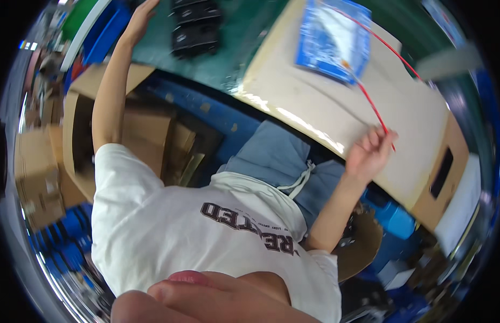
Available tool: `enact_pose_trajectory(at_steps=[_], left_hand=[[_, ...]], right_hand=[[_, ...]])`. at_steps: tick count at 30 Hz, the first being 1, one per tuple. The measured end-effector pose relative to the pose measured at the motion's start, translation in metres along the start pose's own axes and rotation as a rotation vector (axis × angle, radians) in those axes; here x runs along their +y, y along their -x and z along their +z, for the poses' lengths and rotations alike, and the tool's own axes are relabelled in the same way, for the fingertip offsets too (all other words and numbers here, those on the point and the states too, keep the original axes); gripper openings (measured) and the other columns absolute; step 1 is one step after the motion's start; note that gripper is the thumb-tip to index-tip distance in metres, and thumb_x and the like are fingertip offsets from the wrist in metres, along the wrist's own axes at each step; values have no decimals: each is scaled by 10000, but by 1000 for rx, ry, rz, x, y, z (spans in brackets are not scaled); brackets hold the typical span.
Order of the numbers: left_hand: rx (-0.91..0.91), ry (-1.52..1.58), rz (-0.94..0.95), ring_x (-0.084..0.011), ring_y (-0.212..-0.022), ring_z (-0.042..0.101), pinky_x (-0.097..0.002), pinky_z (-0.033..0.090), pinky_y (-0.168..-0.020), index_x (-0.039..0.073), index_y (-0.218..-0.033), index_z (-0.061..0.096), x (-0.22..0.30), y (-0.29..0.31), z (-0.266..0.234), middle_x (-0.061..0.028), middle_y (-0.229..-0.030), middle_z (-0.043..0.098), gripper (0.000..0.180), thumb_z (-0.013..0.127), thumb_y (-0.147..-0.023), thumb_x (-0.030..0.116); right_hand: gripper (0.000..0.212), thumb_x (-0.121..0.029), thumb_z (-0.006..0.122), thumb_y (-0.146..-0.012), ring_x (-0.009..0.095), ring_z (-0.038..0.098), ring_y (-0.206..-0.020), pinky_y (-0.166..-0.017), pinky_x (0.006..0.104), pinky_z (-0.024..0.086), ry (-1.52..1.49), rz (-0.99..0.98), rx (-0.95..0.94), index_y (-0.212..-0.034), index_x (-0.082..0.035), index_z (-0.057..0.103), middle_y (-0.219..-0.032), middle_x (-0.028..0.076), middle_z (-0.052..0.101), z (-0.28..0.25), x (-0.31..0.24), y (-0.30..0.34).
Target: Apply a liquid coating or sealant to small black plastic components using a brush on a production line.
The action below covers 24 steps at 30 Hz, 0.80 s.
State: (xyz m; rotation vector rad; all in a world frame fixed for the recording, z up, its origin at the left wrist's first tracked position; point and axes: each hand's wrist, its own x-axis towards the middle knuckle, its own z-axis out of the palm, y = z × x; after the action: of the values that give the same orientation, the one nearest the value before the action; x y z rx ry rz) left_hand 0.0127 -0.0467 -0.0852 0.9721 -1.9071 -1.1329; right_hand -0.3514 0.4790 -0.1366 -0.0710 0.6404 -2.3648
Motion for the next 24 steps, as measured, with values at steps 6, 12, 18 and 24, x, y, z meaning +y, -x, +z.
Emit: enact_pose_trajectory(at_steps=[6,12,18,24], left_hand=[[462,-338,198,-178,-926,649,-243,493,-821,19,-1212,624,54,180,-141,-87,-1083,686,332,537,-983,243],[790,-601,-558,-142,-865,639,-232,490,-774,-29,-1106,646,34,392,-264,-106,-989,694,371,635,-909,285],[402,-851,-996,-239,-1000,621,-307,482,-882,-57,-1229,539,-27,533,-235,-165,-1109,649,561,699,-839,313],[90,-895,-1359,-317,-1129,584,-369,459,-963,-71,-1301,468,-38,524,-240,-220,-1205,605,683,732,-770,266]], right_hand=[[214,-224,452,-1031,43,417,-621,-488,147,356,-194,92,-97,-993,-25,522,-844,37,510,-11,-11,-3],[184,-197,453,-1028,37,417,-611,-492,144,377,-200,83,-157,-975,-29,507,-857,36,506,-16,-16,-7],[172,-186,450,-1026,35,425,-607,-496,144,394,-139,135,-215,-984,-27,500,-862,34,507,-8,-13,-9],[167,-187,453,-1025,34,446,-613,-501,141,404,-66,107,-139,-997,-28,497,-861,30,509,-4,-12,-7]])
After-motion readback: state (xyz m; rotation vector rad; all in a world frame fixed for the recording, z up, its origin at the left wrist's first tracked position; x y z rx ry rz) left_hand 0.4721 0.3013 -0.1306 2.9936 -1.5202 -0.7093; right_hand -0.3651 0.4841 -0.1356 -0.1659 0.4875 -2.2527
